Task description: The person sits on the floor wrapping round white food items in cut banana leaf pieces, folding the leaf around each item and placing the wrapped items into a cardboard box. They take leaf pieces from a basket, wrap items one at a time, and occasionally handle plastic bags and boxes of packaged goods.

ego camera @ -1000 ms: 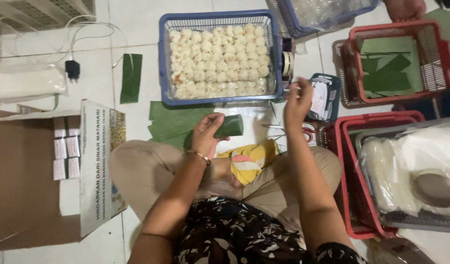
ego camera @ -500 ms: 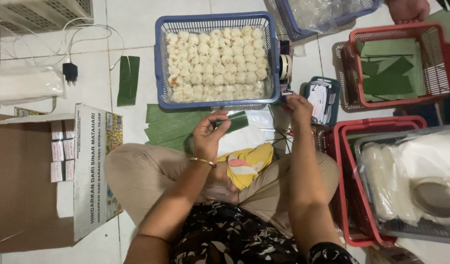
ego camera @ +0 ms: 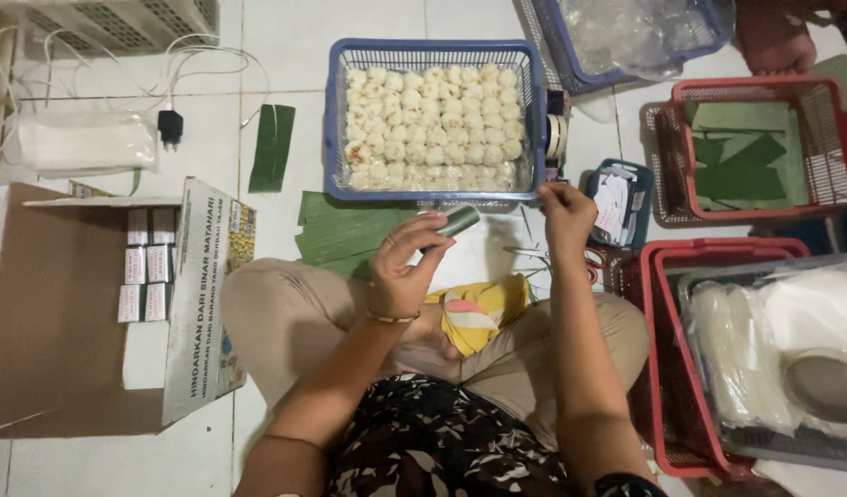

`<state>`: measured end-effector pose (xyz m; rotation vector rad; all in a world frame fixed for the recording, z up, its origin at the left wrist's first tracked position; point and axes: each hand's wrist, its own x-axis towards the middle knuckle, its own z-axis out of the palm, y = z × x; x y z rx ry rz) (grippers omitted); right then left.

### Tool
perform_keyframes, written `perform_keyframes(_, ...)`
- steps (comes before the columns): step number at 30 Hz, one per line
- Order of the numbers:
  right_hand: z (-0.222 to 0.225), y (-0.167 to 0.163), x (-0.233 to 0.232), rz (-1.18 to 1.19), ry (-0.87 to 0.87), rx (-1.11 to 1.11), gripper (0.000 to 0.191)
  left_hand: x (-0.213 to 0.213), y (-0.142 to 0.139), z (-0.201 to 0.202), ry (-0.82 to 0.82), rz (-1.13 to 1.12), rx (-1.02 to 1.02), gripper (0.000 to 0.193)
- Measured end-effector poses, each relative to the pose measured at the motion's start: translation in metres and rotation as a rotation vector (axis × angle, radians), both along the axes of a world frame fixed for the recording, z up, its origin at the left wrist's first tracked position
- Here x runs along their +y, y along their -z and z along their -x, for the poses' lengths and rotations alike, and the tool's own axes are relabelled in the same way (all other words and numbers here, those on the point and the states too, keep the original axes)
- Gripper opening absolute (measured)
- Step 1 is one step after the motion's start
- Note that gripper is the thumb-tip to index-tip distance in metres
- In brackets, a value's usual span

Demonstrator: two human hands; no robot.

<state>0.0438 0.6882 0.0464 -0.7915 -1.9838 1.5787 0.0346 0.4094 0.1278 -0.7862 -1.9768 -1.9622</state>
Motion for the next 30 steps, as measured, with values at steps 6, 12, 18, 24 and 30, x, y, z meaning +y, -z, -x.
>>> perform_keyframes(6,-0.034,-0.103,-0.108,0.383,-0.378,0.209,0.03,-0.017,-0.014,-0.002,-0.05,0.175,0.253,0.024)
perform_keyframes(12,-0.039,-0.122,-0.156,-0.26,-0.453,0.14,0.029,-0.031,-0.007,-0.014,-0.04,0.008,-0.274,0.022)
perform_keyframes(18,-0.045,-0.105,-0.164,-0.861,-0.473,0.253,0.028,-0.065,0.005,-0.011,0.052,-0.022,-0.178,0.021)
perform_keyframes(24,-0.019,-0.097,-0.162,0.109,-0.952,0.17,0.046,-0.115,-0.012,0.001,0.255,0.077,0.127,0.032)
perform_keyframes(30,0.014,-0.092,-0.222,0.029,-1.076,0.131,0.077,-0.176,-0.001,0.019,0.028,0.165,-0.04,0.042)
